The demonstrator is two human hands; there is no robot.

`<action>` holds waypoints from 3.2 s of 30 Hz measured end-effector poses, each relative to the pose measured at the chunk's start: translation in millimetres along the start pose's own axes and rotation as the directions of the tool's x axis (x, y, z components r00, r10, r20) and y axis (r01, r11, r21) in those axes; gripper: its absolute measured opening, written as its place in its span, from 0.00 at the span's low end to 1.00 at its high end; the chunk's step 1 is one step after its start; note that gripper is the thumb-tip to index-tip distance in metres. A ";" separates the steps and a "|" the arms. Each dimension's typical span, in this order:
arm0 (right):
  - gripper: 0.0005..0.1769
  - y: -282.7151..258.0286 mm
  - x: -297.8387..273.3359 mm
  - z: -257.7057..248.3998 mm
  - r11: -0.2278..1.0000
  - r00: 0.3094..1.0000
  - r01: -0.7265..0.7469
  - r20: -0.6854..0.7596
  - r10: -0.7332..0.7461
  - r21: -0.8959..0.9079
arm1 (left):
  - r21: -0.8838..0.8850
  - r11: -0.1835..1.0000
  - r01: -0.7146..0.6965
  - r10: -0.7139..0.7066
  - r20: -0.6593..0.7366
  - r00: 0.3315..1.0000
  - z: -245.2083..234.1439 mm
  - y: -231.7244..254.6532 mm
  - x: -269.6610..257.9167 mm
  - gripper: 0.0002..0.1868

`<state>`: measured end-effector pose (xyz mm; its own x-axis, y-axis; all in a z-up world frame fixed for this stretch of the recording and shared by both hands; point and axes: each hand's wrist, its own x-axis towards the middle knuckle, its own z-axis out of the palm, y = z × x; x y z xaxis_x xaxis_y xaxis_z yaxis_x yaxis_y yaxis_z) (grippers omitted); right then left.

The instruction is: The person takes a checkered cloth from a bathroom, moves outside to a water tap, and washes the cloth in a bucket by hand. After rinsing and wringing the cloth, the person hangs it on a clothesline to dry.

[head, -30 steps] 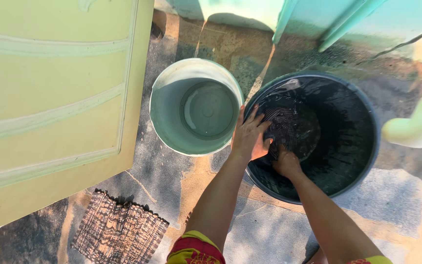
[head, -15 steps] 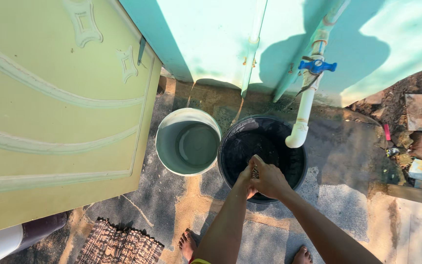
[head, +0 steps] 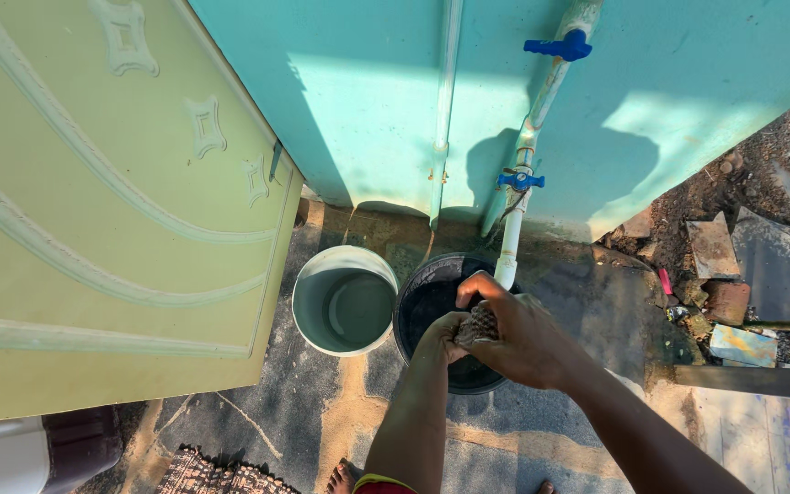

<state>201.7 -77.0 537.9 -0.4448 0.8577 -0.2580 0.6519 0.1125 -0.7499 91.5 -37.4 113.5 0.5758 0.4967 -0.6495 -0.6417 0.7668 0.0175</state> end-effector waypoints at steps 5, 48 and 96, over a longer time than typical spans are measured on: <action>0.32 -16.3 1.5 -45.6 0.991 0.959 -0.106 -0.271 0.079 -0.085 | -0.069 0.997 0.029 -0.026 0.051 0.998 19.0 7.4 -13.2 0.09; 0.30 164.1 96.0 91.9 -0.227 0.986 0.144 -0.158 -0.047 0.963 | -0.257 0.961 -0.104 0.213 0.442 0.871 182.0 -58.6 -245.1 0.33; 0.68 151.1 121.8 44.2 0.775 0.825 -0.551 0.067 0.561 0.309 | 0.853 0.484 -0.196 0.224 0.096 0.970 193.1 -1.3 -239.5 0.39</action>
<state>219.0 22.2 366.3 -0.0428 0.7375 -0.6740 0.5609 -0.5405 -0.6271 52.3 -78.8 415.9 0.4630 0.6924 -0.5533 0.0091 0.6205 0.7842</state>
